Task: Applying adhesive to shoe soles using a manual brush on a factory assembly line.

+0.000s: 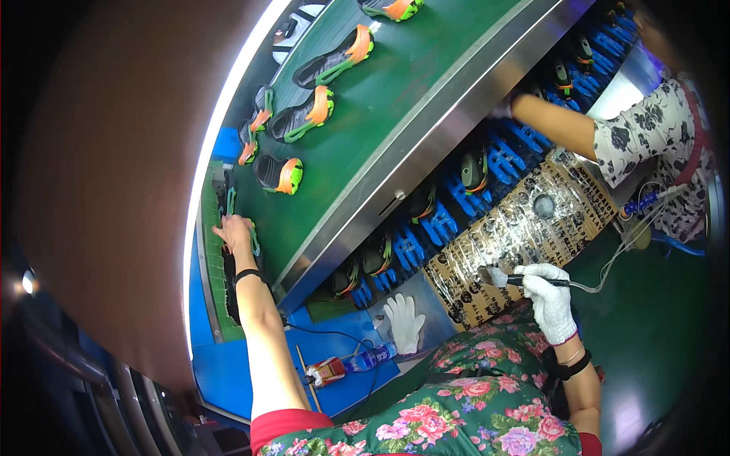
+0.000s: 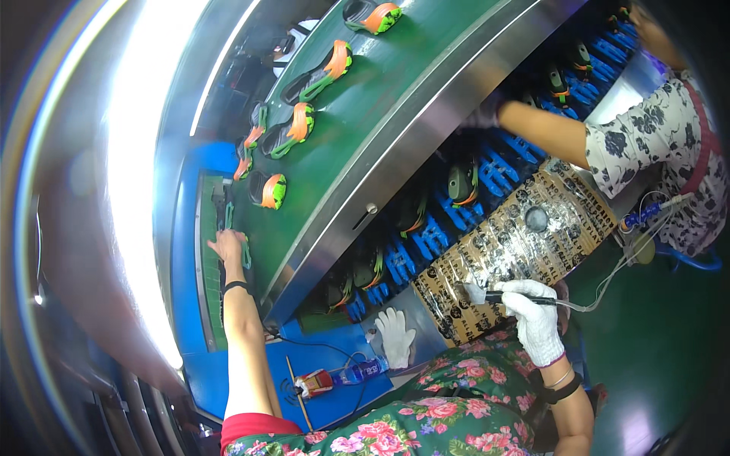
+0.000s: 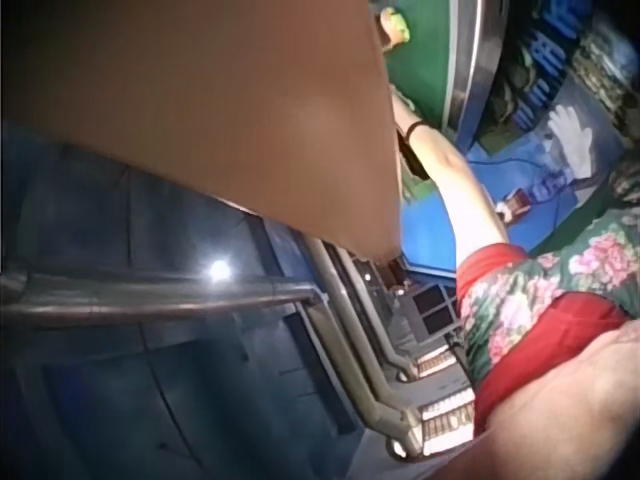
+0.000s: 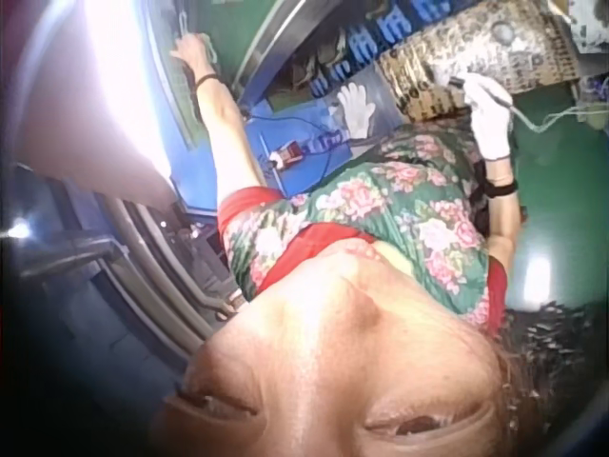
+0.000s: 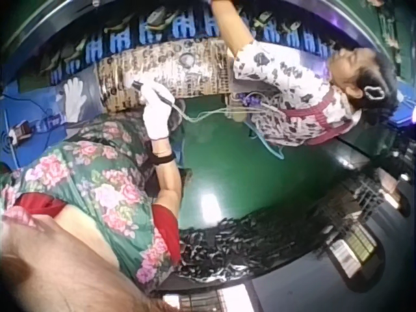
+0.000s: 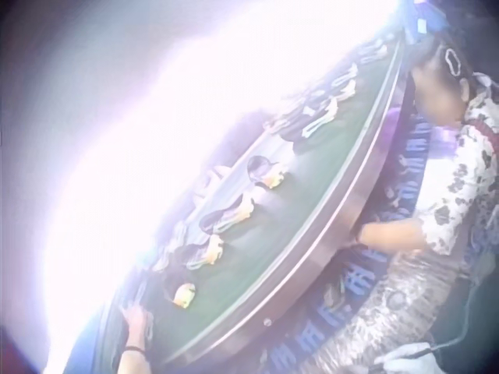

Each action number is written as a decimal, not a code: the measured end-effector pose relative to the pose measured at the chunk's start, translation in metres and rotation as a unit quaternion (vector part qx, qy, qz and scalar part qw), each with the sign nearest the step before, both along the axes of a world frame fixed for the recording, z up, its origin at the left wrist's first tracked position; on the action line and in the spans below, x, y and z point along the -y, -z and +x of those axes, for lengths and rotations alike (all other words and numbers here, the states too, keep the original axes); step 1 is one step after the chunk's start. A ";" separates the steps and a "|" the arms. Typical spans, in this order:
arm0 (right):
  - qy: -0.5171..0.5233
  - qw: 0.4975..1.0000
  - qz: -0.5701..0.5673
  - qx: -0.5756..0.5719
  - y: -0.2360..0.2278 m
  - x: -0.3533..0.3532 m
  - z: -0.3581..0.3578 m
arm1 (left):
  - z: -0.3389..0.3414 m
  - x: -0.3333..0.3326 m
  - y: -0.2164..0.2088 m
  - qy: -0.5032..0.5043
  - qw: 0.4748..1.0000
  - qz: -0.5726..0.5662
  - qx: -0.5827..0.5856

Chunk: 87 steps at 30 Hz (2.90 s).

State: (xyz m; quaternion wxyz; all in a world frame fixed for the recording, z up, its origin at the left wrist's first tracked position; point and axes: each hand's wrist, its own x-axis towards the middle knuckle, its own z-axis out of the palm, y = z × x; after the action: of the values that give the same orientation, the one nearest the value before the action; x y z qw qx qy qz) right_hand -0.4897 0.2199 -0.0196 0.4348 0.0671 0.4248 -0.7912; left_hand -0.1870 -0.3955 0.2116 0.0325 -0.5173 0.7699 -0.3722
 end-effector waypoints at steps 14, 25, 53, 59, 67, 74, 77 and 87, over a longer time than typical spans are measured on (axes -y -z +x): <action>-0.021 0.999 -0.025 -0.025 -0.007 -0.004 -0.011 | -0.006 0.014 0.009 -0.015 0.999 0.014 0.035; -0.061 0.996 -0.046 -0.041 -0.028 0.010 -0.021 | -0.111 -0.014 0.051 -0.080 0.652 0.320 -0.683; -0.215 0.957 -0.129 -0.146 -0.162 0.004 -0.088 | -0.205 -0.537 0.153 -0.051 -0.011 0.642 -0.765; -0.188 0.878 -0.077 -0.433 -0.158 -0.025 -0.107 | -0.240 -0.561 0.148 -0.012 -0.287 0.613 -0.736; -0.105 0.785 -0.124 -0.598 -0.155 -0.028 -0.114 | -0.246 -0.561 0.155 0.012 -0.210 0.599 -0.773; -0.027 0.559 -0.039 -0.828 -0.163 -0.018 -0.109 | -0.255 -0.579 0.140 0.009 -0.041 0.644 -0.764; -0.040 0.534 -0.004 -0.845 -0.151 -0.024 -0.089 | -0.252 -0.582 0.145 -0.031 0.077 0.650 -0.756; 0.021 0.584 -0.021 -0.811 -0.136 -0.051 -0.073 | -0.226 -0.578 0.194 0.074 -0.309 0.672 -0.669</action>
State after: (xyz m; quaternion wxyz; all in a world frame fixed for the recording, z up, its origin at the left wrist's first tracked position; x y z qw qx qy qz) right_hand -0.5625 0.2706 0.1169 -0.1061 -0.6027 0.5828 -0.5347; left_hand -0.4131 0.1825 0.0175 0.2046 0.0106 -0.0723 -0.9761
